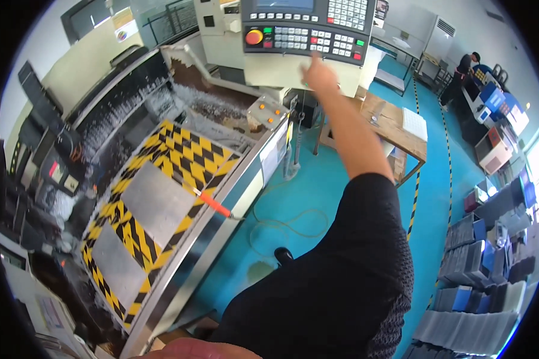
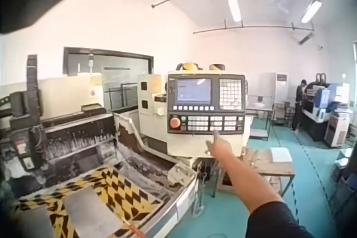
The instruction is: Check technical documentation, handle small electronic or metal components, and use an air blow gun to clean a CNC machine fixture.
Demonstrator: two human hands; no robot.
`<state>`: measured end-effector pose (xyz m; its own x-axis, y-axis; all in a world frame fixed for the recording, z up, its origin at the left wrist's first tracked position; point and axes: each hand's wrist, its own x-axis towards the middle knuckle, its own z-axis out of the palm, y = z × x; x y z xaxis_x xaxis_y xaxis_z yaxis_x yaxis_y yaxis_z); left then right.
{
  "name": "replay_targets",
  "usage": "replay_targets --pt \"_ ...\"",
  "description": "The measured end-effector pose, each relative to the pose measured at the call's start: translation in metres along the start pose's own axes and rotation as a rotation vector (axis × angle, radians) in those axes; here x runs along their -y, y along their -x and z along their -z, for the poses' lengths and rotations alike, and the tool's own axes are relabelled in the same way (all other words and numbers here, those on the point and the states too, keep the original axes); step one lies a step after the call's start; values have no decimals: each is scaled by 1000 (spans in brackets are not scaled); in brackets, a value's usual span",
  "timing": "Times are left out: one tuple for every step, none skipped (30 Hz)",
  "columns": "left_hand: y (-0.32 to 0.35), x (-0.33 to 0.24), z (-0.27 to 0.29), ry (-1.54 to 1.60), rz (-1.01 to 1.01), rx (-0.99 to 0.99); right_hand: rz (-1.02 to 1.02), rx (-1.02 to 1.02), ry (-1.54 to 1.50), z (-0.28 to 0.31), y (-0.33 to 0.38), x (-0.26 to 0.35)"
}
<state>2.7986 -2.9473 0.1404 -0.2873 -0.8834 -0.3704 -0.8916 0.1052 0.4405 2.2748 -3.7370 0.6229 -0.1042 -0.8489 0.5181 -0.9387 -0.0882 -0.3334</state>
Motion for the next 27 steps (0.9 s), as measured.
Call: replay_targets --pt "-12 9 15 -22 67 -66 -89 -26 69 28 -37 -3" --pt "-21 13 29 -39 143 -132 -70 -13 107 43 -55 2" --pt "-33 17 45 -57 209 -199 -54 -6 151 56 -72 1" --pt "-50 20 61 -72 270 -267 -56 -14 151 60 -83 -3" --pt "-61 20 77 -84 337 -332 3 -27 235 57 -87 -4" --pt "-67 20 87 -92 409 -393 68 -35 319 55 -90 -7" --pt "-72 18 96 -100 483 -455 74 -29 317 56 -94 -12" --pt "-70 13 102 -102 561 -510 108 -85 357 59 -94 -17" --pt "-67 12 114 -113 642 -571 140 -144 387 60 -95 -18" --pt "-60 11 125 -125 726 -631 136 -121 384 60 -93 -14" --pt "-56 11 140 -138 803 -689 142 -113 380 60 -92 -12" --pt "-49 9 154 -151 882 -747 110 -74 370 60 -92 -10" --pt "-55 7 176 -159 949 -805 74 -40 373 59 -93 -9" --pt "-60 4 198 -167 1016 -862 73 -29 320 54 -99 -6" --pt "-64 0 219 -174 1085 -918 165 42 345 40 -94 3" --pt "-68 -12 246 -187 1163 -975 262 119 359 23 -85 22" --pt "-79 -19 276 -204 1218 -1039 333 199 385 30 -68 41" --pt "-91 -30 295 -118 1419 -825 401 201 371 7 -72 44" --pt "-86 -28 295 -124 1415 -820 395 206 372 -2 -74 44" --pt "-80 -29 290 -124 1363 -881 376 236 377 -6 -75 51" --pt "-77 -30 286 -122 1310 -942 357 266 382 -7 -74 56" --pt "-75 -30 286 -117 1312 -936 376 286 377 -4 -71 58" --pt "-83 -35 297 -117 1302 -937 364 288 388 -1 -66 52" --pt "-92 -37 307 -116 1290 -939 374 295 388 2 -62 44" --pt "-90 -39 305 -110 1302 -938 410 303 373 1 -57 48" --pt "-88 -41 304 -120 1323 -929 409 294 367 2 -56 49" --pt "-87 -42 302 -131 1342 -922 417 294 366 4 -55 48"
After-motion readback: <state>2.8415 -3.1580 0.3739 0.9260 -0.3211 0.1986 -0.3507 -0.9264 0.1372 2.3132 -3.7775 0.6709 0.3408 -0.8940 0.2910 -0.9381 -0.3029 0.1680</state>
